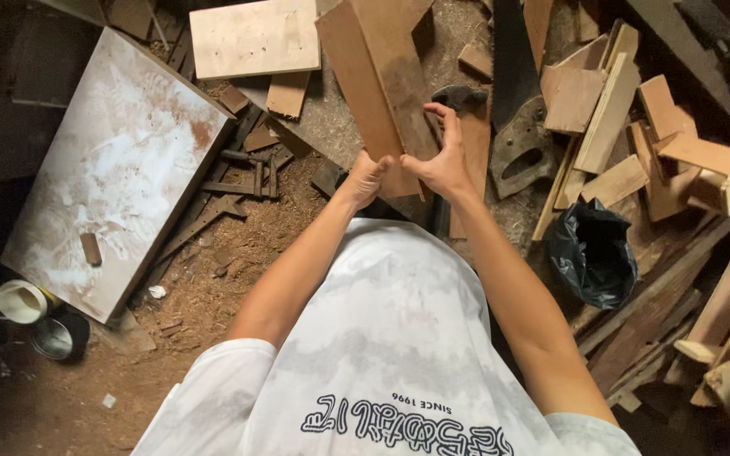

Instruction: The person assembles small wooden pieces into a rectangular box-like structure on a cluttered workbench. They use a hammer to drive nails into the wood, repeatedly aligning and securing the pieces together.

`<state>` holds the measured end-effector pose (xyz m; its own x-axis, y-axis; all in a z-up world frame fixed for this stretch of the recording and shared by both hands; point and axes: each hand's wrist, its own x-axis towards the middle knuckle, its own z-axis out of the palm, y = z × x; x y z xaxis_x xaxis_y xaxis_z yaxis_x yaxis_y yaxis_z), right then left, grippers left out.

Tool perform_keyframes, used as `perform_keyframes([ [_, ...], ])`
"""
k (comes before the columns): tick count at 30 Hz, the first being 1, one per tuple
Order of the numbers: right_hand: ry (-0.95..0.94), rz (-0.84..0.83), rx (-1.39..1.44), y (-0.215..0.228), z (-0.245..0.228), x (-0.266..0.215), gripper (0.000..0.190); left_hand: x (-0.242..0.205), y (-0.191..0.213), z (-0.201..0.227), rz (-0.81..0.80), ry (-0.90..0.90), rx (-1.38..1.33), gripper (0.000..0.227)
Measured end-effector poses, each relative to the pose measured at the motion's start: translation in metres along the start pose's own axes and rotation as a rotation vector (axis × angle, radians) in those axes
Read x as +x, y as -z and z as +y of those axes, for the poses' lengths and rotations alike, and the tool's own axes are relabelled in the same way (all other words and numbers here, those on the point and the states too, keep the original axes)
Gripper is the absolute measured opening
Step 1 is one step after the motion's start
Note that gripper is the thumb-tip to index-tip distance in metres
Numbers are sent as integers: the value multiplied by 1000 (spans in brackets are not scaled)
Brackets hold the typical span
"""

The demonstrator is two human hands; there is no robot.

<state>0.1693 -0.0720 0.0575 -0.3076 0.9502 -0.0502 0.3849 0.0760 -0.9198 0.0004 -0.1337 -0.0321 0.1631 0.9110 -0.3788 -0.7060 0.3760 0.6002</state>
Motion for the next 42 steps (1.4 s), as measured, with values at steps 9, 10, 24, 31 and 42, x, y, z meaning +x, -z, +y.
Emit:
perform_keyframes([
  [9,144,39,-270,-12,-8,-19,93,-9,-3,9,291,-9,-1,66],
  [10,165,28,-348,-12,-10,-20,94,-10,-1,10,295,-43,5,69],
  [24,338,-334,-609,-18,26,31,126,1,37,-30,550,204,-222,78],
  [31,-101,98,-134,9,65,-8,99,12,41,-31,514,130,-274,71],
  [42,-320,-46,349,-35,113,-26,35,4,27,11,461,448,119,81],
])
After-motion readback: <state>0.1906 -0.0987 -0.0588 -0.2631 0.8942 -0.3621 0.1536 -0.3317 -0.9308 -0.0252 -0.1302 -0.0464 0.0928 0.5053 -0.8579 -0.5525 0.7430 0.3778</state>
